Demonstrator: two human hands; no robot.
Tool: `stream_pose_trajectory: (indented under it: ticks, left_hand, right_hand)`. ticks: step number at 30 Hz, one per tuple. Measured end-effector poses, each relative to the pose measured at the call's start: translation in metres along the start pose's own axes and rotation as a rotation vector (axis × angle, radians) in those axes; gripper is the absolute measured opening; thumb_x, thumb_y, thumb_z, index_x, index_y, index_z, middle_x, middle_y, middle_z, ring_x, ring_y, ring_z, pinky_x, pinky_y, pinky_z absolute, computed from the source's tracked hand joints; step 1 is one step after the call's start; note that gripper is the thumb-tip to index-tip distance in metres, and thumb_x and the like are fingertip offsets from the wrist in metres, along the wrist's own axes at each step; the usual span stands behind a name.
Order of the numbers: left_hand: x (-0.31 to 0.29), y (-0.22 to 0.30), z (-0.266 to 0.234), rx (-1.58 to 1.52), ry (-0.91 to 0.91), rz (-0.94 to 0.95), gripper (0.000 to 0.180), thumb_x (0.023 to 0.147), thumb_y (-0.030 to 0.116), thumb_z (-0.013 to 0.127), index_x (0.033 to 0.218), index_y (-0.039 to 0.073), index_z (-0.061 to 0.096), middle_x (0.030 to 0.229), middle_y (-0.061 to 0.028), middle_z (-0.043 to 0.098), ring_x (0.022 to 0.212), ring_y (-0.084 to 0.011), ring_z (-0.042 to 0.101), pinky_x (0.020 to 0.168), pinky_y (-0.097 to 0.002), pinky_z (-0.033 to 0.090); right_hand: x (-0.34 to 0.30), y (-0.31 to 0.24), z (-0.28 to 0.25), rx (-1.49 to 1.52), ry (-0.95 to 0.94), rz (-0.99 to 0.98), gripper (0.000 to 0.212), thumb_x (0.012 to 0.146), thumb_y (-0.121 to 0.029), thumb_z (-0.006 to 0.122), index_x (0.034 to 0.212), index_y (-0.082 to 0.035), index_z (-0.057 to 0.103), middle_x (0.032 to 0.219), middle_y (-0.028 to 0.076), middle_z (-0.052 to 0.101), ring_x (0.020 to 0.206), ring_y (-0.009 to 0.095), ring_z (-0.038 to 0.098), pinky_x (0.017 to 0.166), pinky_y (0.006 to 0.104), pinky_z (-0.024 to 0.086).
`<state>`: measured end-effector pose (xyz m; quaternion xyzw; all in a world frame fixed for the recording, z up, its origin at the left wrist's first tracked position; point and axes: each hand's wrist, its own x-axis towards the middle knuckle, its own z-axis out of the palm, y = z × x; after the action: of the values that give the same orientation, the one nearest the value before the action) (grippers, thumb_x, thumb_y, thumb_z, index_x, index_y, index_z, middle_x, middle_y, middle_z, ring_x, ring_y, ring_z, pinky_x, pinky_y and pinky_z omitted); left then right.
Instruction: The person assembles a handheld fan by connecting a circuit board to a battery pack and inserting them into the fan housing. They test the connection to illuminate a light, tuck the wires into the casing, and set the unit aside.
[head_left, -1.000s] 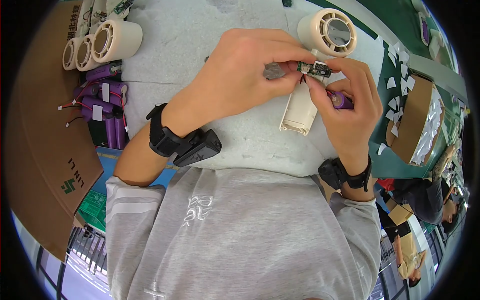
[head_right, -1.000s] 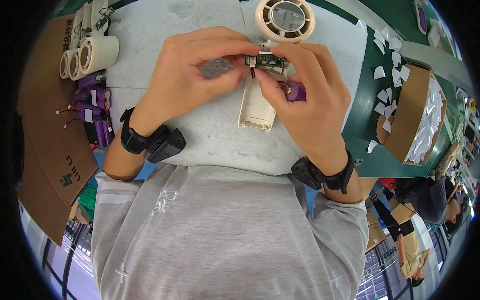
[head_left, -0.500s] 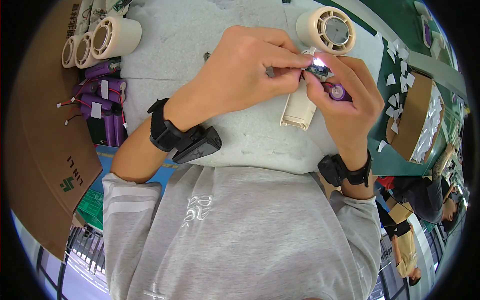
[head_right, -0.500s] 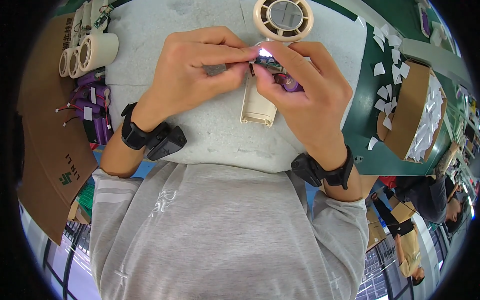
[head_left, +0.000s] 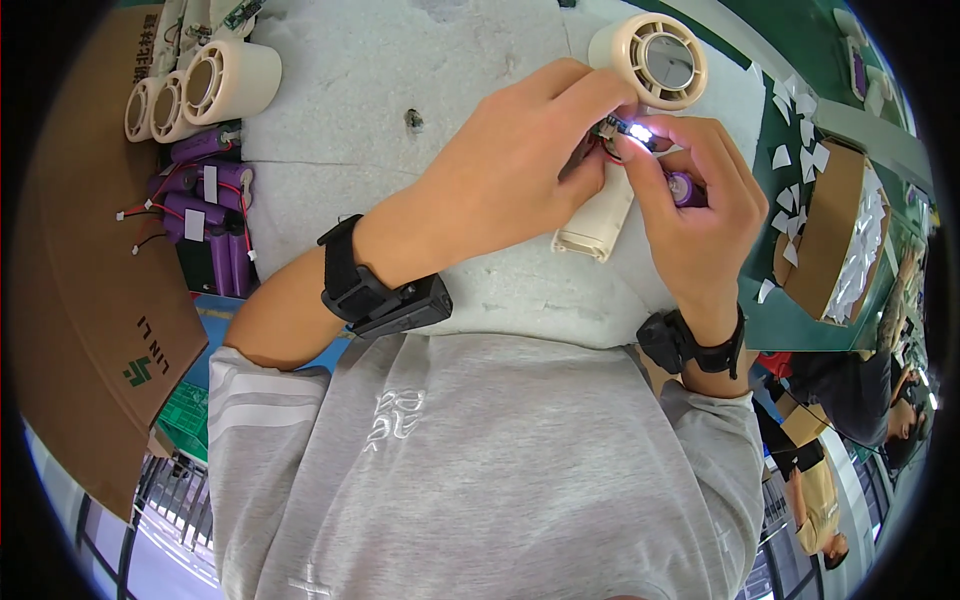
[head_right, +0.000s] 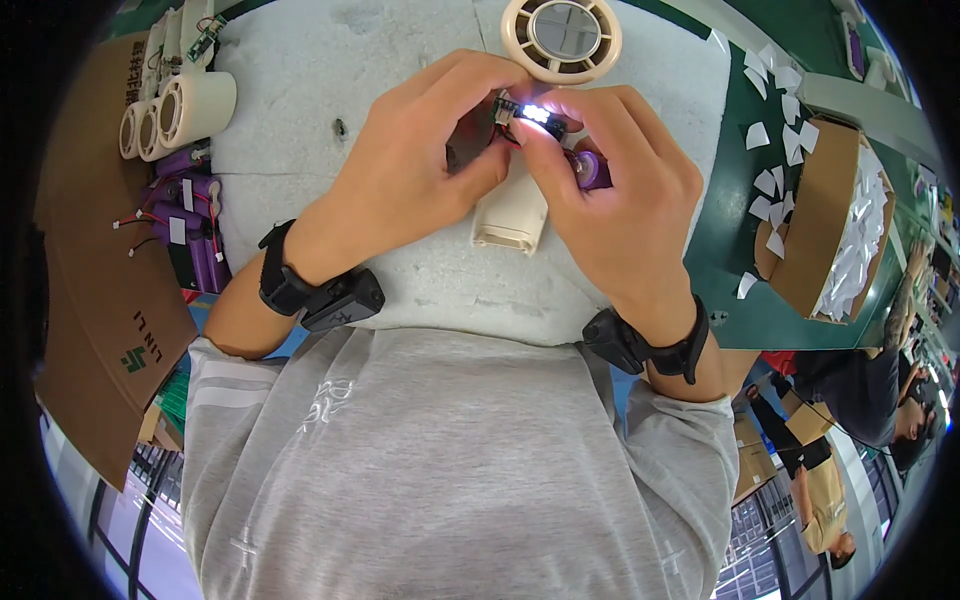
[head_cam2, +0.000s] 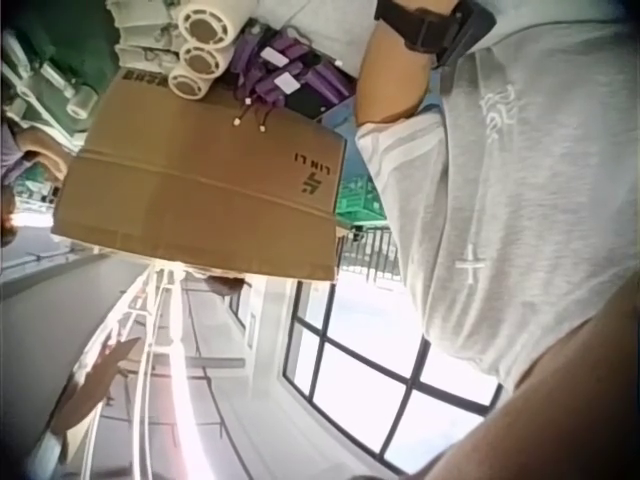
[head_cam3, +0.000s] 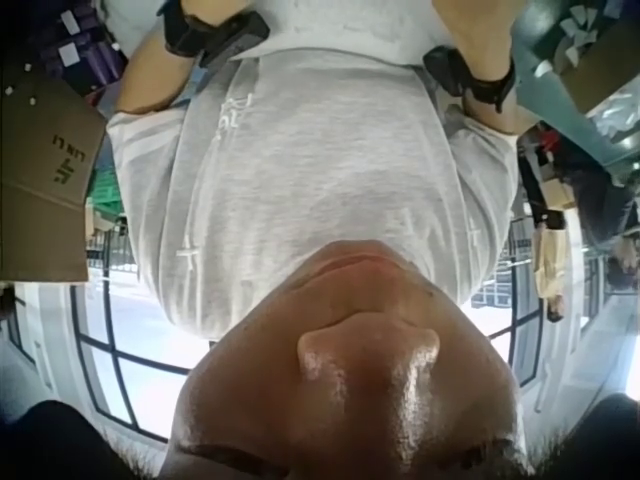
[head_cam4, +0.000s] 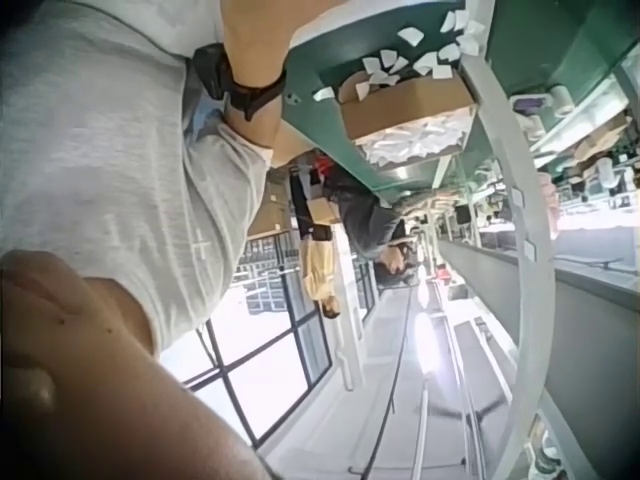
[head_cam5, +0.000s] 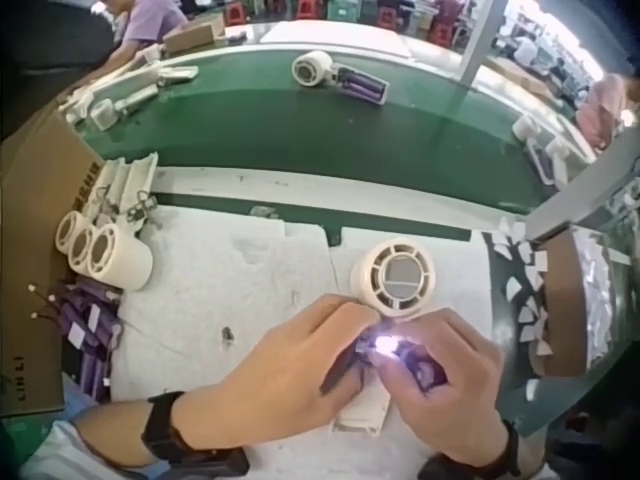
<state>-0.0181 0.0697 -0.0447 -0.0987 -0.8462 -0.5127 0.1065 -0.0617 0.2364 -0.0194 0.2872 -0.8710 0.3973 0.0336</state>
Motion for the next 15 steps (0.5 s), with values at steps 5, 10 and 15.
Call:
stream_pose_trajectory:
  ticks: [5,10,15]
  left_hand:
    - [0.0,-0.001,0.001,0.003,-0.063,-0.032,0.04,0.073,-0.002,0.065,0.111,0.006,0.056,0.1,-0.0088,0.058,0.075,-0.0208,0.059,0.065,-0.0302,0.049]
    - [0.001,0.001,-0.007,-0.089,-0.117,-0.085,0.04,0.074,-0.004,0.062,0.113,0.005,0.056,0.102,-0.0073,0.059,0.078,-0.0192,0.058,0.068,-0.0287,0.049]
    - [0.003,-0.004,-0.01,-0.224,-0.148,-0.077,0.038,0.073,-0.003,0.061,0.11,0.006,0.058,0.098,-0.0071,0.058,0.078,-0.0186,0.056,0.069,-0.0289,0.047]
  right_hand:
    - [0.001,-0.007,-0.007,-0.037,-0.036,0.129,0.016,0.074,-0.008,0.074,0.088,-0.005,0.067,0.077,0.006,0.063,0.059,0.017,0.061,0.053,0.0257,0.046]
    - [0.0,-0.002,-0.007,-0.016,-0.064,0.111,0.015,0.074,-0.008,0.073,0.087,-0.005,0.067,0.076,0.005,0.062,0.058,0.017,0.06,0.051,0.026,0.045]
    - [0.0,0.001,-0.008,-0.027,-0.074,0.031,0.015,0.073,-0.008,0.074,0.087,-0.006,0.068,0.076,0.005,0.062,0.057,0.015,0.058,0.05,0.0253,0.044]
